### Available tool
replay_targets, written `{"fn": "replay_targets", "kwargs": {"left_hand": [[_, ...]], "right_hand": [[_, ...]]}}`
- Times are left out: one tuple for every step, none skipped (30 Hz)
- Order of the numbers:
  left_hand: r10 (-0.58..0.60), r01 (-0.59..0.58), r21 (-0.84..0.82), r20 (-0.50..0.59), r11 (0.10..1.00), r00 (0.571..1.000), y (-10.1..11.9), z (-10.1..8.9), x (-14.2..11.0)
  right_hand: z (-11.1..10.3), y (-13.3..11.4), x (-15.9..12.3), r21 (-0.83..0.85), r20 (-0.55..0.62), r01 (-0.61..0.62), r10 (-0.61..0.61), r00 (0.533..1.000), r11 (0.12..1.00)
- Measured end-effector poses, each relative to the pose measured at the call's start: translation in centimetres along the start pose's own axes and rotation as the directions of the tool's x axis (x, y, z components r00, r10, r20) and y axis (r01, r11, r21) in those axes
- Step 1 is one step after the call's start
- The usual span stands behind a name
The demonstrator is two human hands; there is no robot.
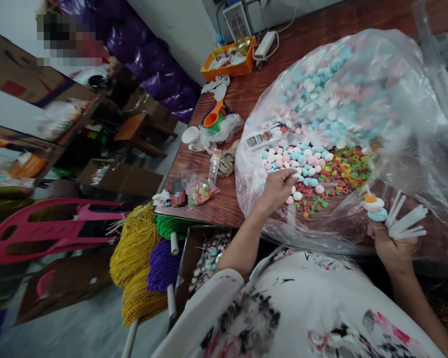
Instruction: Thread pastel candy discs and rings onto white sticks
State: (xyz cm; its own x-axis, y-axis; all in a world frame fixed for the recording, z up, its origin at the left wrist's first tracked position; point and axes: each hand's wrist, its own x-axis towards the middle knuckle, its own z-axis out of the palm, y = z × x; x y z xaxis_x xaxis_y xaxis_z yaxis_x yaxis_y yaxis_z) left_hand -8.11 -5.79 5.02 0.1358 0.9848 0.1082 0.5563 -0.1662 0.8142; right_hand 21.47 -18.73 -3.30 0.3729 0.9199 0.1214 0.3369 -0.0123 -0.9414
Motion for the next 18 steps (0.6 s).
{"fn": "replay_targets", "kwargs": {"left_hand": [[-0.005,0.005,0.021,-0.002,1.000,1.000,-0.2,-0.2,-0.1],[-0.009,0.009,0.043,0.004,0.999,1.000,-0.4,-0.4,-0.2],[-0.006,0.005,0.072,0.020,0.997,1.000,-0.4,-0.7,-0.3],[0.009,-0.014,0.111,0.045,0.994,0.999,-0.4,-0.9,-0.4],[0.035,-0.047,0.162,0.076,0.986,0.996,-0.3,-1.0,-0.6],[0.069,-0.093,0.222,0.113,0.971,0.991,-0.1,-1.0,-0.8],[0.103,-0.145,0.290,0.156,0.946,0.982,0.2,-0.9,-1.0],[0.128,-0.193,0.357,0.199,0.914,0.972,0.5,-0.7,-1.1],[0.141,-0.231,0.420,0.236,0.878,0.962,0.8,-0.4,-1.1],[0.144,-0.255,0.476,0.259,0.842,0.955,1.0,-0.1,-1.1],[0.141,-0.270,0.524,0.272,0.808,0.952,1.2,0.2,-1.0],[0.139,-0.280,0.562,0.280,0.779,0.950,1.3,0.5,-0.7],[0.142,-0.291,0.589,0.286,0.754,0.948,1.4,0.8,-0.4],[0.147,-0.303,0.605,0.294,0.736,0.944,1.4,0.9,-0.1],[0.153,-0.317,0.612,0.306,0.725,0.940,1.3,1.1,0.3],[0.155,-0.328,0.612,0.318,0.720,0.935,1.3,1.2,0.6],[0.157,-0.336,0.607,0.329,0.720,0.931,1.2,1.2,0.8],[0.160,-0.339,0.596,0.333,0.728,0.929,1.1,1.2,1.0]], "right_hand": [[0.0,0.2,0.0,0.004,0.003,0.002,-0.002,1.000,1.000],[0.0,0.3,-0.1,0.009,0.010,0.003,-0.003,1.000,1.000],[0.0,0.5,-0.1,0.016,0.020,0.003,-0.003,1.000,1.000],[0.0,0.6,-0.1,0.024,0.026,0.002,-0.003,1.000,1.000],[0.0,0.7,-0.2,0.029,0.030,0.000,-0.001,1.000,1.000],[0.0,0.7,-0.2,0.029,0.023,-0.001,0.001,1.000,1.000],[0.0,0.7,-0.2,0.028,0.012,-0.003,0.002,1.000,1.000],[0.0,0.7,-0.2,0.027,0.005,-0.003,0.003,1.000,1.000],[0.0,0.7,-0.2,0.027,0.003,-0.003,0.003,1.000,1.000],[0.0,0.6,-0.2,0.024,0.004,-0.002,0.002,1.000,1.000],[0.0,0.6,-0.1,0.019,0.010,-0.001,0.001,1.000,1.000],[0.0,0.6,-0.1,0.012,0.013,-0.001,0.000,1.000,1.000],[0.0,0.6,-0.1,0.003,0.013,-0.001,0.001,1.000,1.000],[0.1,0.6,-0.1,-0.005,0.007,-0.003,0.003,1.000,1.000],[0.1,0.7,-0.1,-0.013,-0.002,-0.003,0.003,1.000,1.000],[0.2,0.8,-0.1,-0.021,-0.010,-0.002,0.001,1.000,1.000],[0.2,0.8,-0.1,-0.028,-0.016,0.003,-0.004,1.000,1.000],[0.2,0.9,-0.1,-0.033,-0.020,0.011,-0.011,1.000,0.999]]}}
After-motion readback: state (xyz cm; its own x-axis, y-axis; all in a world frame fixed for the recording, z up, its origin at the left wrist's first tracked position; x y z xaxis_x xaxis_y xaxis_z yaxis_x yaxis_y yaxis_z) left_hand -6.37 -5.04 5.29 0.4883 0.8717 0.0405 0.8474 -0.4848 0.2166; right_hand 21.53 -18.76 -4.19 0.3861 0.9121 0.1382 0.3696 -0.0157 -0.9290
